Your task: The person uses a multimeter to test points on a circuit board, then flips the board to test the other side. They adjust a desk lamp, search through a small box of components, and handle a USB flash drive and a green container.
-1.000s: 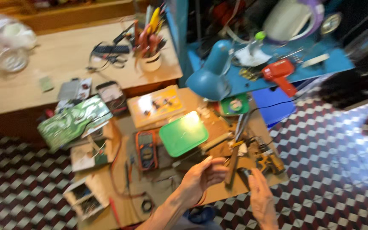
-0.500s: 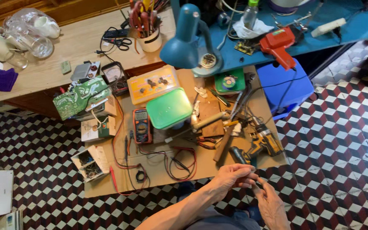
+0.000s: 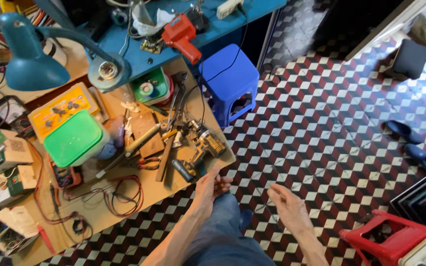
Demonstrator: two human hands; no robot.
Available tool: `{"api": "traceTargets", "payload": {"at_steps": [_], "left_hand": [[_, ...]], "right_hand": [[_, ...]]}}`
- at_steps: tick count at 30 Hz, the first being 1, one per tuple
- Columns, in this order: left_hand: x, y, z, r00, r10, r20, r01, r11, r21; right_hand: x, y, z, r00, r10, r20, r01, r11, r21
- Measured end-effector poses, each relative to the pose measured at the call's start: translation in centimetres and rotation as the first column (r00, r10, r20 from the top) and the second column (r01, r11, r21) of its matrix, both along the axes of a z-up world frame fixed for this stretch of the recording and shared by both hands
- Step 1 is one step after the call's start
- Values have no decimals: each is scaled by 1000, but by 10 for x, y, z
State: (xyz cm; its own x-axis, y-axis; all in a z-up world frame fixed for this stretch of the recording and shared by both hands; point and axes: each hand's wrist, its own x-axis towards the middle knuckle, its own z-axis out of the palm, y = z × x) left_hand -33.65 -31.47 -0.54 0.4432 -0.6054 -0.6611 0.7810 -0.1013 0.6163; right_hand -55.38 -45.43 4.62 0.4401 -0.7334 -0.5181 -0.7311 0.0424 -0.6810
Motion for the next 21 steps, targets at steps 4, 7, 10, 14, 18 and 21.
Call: {"api": "traceTargets", "payload": {"at_steps": [4,7,10,14,18,21], "left_hand": [[-1,-36,6,989,118,-84,-113,992,61],[7,-73,0,974,223,-32,-223,975,-15],[28,-121,-17,976,219,8,-219,973,71],[67,-203,-36,960,276,44,-273,960,-59],[96,-270,-45,959,278,53,-261,941,-217],[107,-295,-38,948,319,14,-310,930,-196]], "right_hand": [[44,-48,13,986,134,95,-140,988,63],[89,-91,18,961,215,176,-229,971,68],[130,-143,15,932,295,210,-325,938,122],[188,-208,20,908,245,340,-322,927,192],[245,-285,28,932,46,360,-165,938,306],[298,-347,27,917,256,306,-221,965,-145]]}}
